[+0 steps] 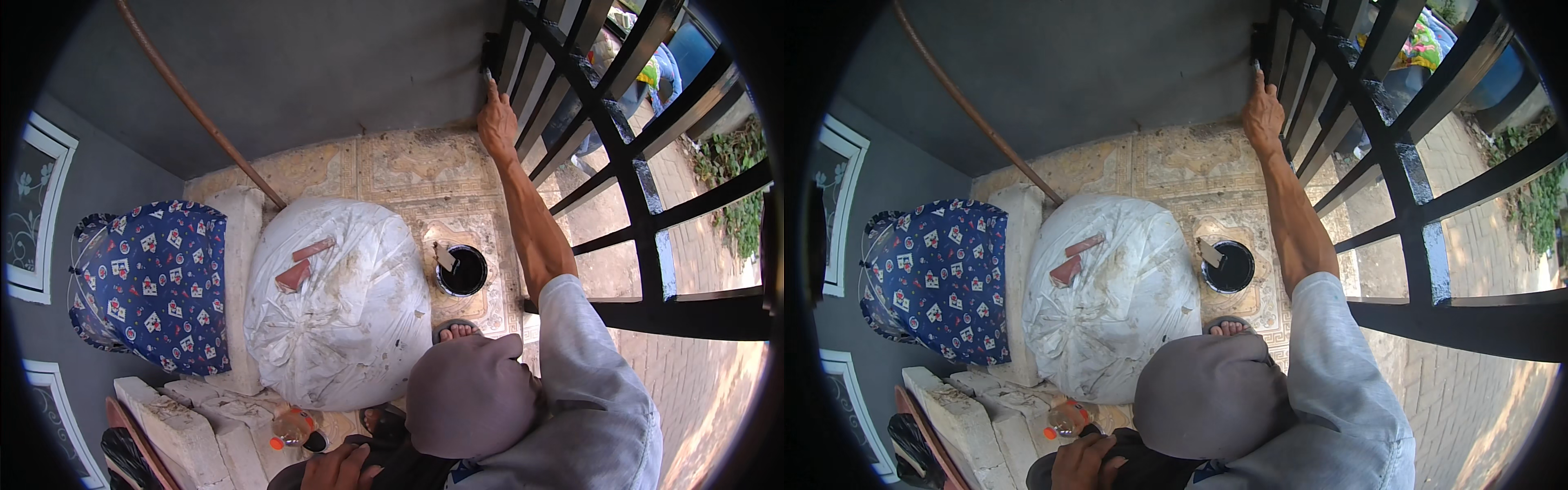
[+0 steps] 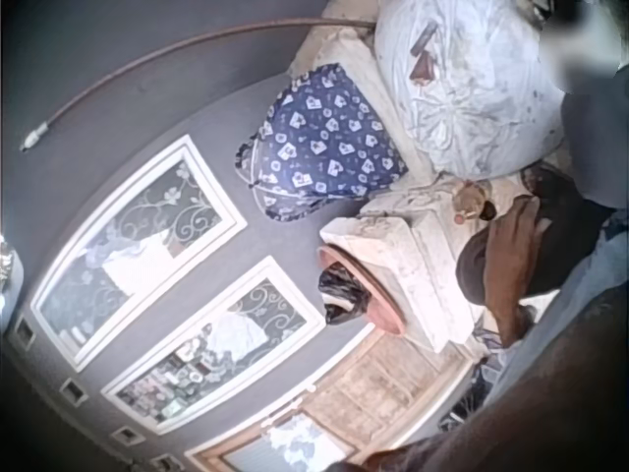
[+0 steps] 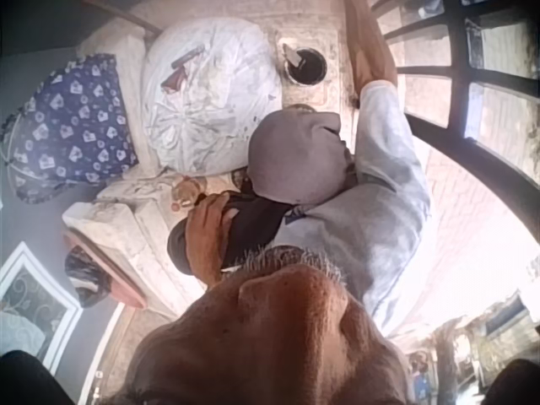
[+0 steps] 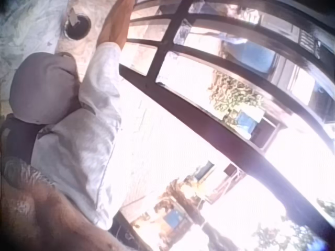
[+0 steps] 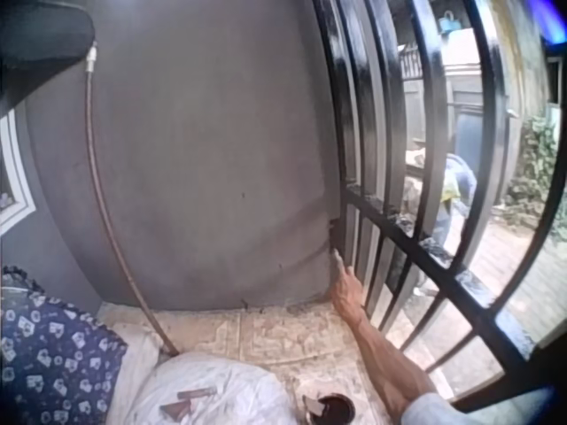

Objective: The person uses a brush to apply black paint to the metal bars and frame of a gate.

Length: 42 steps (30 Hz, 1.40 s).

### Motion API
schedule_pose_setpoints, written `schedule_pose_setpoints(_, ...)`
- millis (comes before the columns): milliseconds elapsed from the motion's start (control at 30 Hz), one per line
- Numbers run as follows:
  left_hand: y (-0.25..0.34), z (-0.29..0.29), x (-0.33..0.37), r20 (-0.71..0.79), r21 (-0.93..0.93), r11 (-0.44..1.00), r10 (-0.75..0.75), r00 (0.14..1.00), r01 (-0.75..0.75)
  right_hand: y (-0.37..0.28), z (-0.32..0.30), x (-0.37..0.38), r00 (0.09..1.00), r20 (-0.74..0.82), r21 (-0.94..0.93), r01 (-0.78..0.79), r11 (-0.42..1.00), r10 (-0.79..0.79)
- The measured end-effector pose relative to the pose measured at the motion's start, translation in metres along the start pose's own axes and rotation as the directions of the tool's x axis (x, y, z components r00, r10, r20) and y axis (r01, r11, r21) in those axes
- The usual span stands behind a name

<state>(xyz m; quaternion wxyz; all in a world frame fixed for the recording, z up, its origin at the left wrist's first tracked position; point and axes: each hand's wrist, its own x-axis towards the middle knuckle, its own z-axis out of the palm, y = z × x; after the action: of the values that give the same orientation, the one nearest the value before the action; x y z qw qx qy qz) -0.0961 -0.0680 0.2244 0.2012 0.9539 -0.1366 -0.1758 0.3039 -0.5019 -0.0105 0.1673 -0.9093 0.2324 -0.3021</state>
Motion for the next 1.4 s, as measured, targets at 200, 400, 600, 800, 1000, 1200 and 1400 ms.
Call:
schedule_pose_setpoints(200,0.002,-0.001,0.000,-0.001,0.011,1.000,-0.005,1.000,0.005,0.003,0.003,0.000,1.000,-0.018,-0.004,0.007,1.000,-0.007)
schedule_pose_setpoints(400,0.001,0.000,-0.001,-0.015,0.011,1.000,-0.008,1.000,0.008,0.000,0.005,-0.004,1.000,0.011,-0.004,-0.004,1.000,0.004)
schedule_pose_setpoints(600,0.000,0.000,-0.001,-0.001,0.007,1.000,-0.020,1.000,0.020,-0.001,0.001,-0.008,1.000,-0.003,0.000,0.006,1.000,-0.006)
schedule_pose_setpoints(800,-0.003,0.002,-0.003,-0.005,0.008,1.000,-0.002,1.000,0.002,-0.001,-0.001,-0.008,1.000,0.014,0.012,-0.021,1.000,0.021)
schedule_pose_setpoints(1000,-0.004,0.002,0.000,0.007,0.019,1.000,0.007,1.000,-0.007,0.004,-0.003,-0.014,1.000,-0.019,-0.019,0.013,1.000,-0.014)
schedule_pose_setpoints(1200,-0.006,0.002,0.000,0.013,0.017,1.000,0.001,1.000,-0.001,0.000,-0.010,-0.012,0.989,-0.138,0.047,0.050,0.998,-0.043)
schedule_pose_setpoints(1400,-0.005,0.001,0.002,0.001,0.010,1.000,-0.009,1.000,0.009,-0.006,-0.012,0.011,0.997,-0.060,0.033,-0.046,0.998,0.048)
